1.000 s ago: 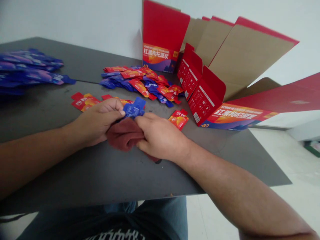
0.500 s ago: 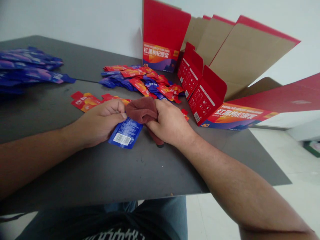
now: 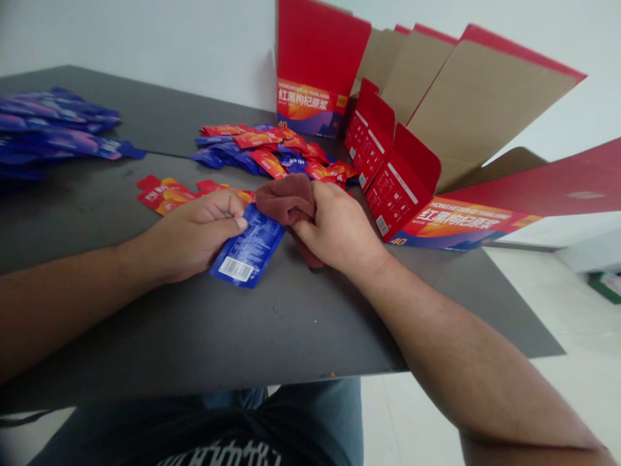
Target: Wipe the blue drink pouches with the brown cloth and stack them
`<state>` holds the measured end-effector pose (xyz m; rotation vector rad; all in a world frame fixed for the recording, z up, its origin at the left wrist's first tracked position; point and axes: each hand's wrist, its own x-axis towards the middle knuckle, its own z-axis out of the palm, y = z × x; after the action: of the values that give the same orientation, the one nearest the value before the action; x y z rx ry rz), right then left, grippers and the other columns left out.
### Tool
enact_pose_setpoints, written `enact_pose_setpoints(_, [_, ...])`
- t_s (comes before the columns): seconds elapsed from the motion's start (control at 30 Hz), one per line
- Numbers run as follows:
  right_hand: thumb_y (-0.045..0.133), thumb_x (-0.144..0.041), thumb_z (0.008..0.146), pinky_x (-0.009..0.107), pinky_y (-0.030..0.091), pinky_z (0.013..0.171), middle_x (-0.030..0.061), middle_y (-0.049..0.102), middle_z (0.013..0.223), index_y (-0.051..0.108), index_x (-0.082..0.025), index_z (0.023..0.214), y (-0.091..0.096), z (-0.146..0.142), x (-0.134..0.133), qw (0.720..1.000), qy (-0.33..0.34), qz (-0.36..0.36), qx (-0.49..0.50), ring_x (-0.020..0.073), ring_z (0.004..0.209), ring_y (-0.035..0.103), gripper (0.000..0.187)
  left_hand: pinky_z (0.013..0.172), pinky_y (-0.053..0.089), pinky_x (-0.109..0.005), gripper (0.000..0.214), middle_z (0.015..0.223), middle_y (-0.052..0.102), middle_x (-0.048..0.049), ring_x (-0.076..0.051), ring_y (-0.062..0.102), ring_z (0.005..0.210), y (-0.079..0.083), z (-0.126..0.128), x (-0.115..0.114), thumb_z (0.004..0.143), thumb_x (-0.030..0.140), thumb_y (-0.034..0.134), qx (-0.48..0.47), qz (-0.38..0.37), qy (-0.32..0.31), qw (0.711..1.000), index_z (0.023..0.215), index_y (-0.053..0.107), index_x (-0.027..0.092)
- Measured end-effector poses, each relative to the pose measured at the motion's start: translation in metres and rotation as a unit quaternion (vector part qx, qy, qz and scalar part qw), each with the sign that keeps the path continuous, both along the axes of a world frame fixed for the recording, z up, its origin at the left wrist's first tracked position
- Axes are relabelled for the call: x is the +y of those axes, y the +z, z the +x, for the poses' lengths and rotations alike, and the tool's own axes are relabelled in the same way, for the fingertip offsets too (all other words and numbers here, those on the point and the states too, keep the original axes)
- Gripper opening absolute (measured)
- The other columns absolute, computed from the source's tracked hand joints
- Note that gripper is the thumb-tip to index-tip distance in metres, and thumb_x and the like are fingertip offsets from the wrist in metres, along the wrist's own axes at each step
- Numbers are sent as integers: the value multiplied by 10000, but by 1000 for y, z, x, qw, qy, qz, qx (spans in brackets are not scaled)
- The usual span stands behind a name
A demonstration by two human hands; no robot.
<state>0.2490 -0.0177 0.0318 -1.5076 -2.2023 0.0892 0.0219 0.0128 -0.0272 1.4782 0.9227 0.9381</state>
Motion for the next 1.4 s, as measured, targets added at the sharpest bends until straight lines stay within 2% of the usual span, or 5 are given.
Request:
enact_pose_setpoints(0.33, [657,-175,838,305,488,793,59,667,1022,645,-191,996,-8,-21,-29,966,233,-80,-79,213,948,629,160,469,336,-223,118,647,491,38,-96,433,529,8,2,-1,849,187,632,-8,-5,45,999,789,533,209])
enact_pose_setpoints(0.63, [632,-291,906,370,527,787,84,777,1071,693,-211,1282,-3,14,16,995,-81,40,31,288,953,713,389,485,355,-227,123,633,482,58,-93,429,504,7,1,-2,903,246,611,-3,-3,-18,1000,823,522,216])
enact_pose_setpoints(0.97, [615,-377,918,420,567,785,66,801,1042,674,-286,1362,-1,11,18,990,-118,-30,67,310,928,753,457,505,319,-242,103,665,490,48,-106,448,547,53,-22,6,922,269,557,71,89,34,993,845,516,213])
enact_pose_setpoints(1.17, [623,-379,914,393,565,735,69,806,1001,709,-260,1284,-3,7,18,992,-109,-53,47,302,906,757,398,598,340,-293,65,704,551,15,-155,493,658,86,-70,59,902,223,587,292,274,114,909,847,554,208])
enact_pose_setpoints(1.4, [666,-378,914,443,582,707,81,800,1038,698,-308,1292,-3,5,17,995,-53,-57,54,345,906,756,386,749,355,-298,86,752,535,-8,-206,548,883,102,-145,155,914,204,636,389,303,260,830,871,562,211])
